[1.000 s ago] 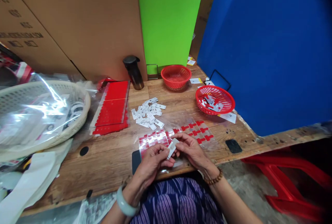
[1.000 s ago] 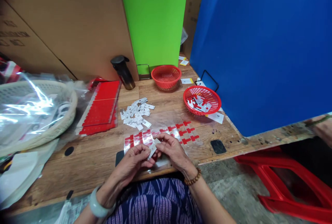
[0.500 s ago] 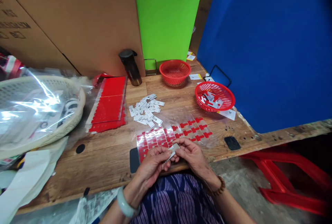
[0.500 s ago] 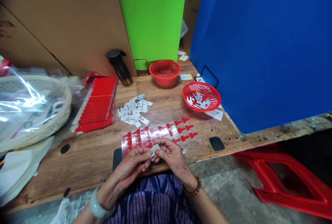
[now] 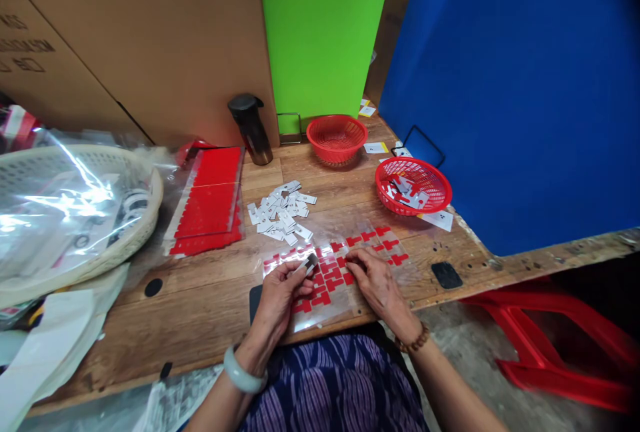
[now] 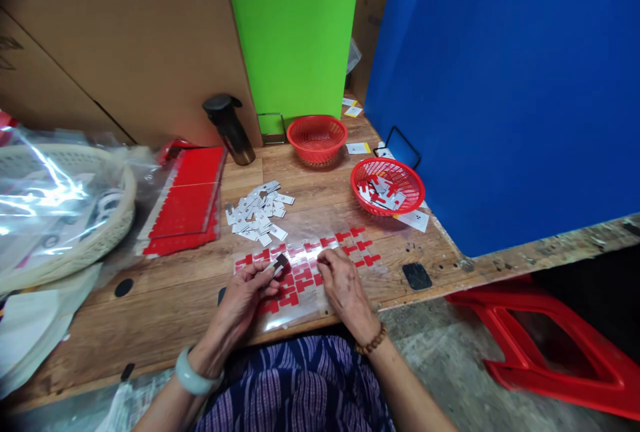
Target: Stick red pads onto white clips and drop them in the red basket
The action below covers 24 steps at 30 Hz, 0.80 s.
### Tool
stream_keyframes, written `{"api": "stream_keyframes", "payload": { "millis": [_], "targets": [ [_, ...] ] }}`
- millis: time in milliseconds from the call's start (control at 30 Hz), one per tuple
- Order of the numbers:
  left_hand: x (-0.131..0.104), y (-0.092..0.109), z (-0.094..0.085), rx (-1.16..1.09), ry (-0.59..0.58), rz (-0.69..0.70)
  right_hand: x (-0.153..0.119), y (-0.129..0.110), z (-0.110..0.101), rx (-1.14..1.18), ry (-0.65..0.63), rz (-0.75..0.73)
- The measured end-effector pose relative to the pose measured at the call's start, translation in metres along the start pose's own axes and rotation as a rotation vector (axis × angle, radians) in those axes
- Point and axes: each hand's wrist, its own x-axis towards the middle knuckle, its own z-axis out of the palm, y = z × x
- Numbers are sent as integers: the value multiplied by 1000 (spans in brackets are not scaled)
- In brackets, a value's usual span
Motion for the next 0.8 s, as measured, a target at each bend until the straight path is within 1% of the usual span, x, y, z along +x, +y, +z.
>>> {"api": "stream_keyframes", "payload": {
  "millis": [200, 367, 600, 667, 800],
  "targets": [
    [5, 0, 6, -14, 55, 43, 10, -15, 9, -73, -29, -45],
    [13, 0, 7, -9, 78, 64, 16, -17, 19, -180, -44, -68],
    [24, -6, 4, -4, 69, 98, 25, -21, 18, -220, -103, -35],
    [25, -7, 3, -7, 59, 93, 23, -23, 18, -211, -86, -44],
    [26, -8, 2, -25, 50, 83, 12, -24, 22, -170, 25, -120]
  ]
}}
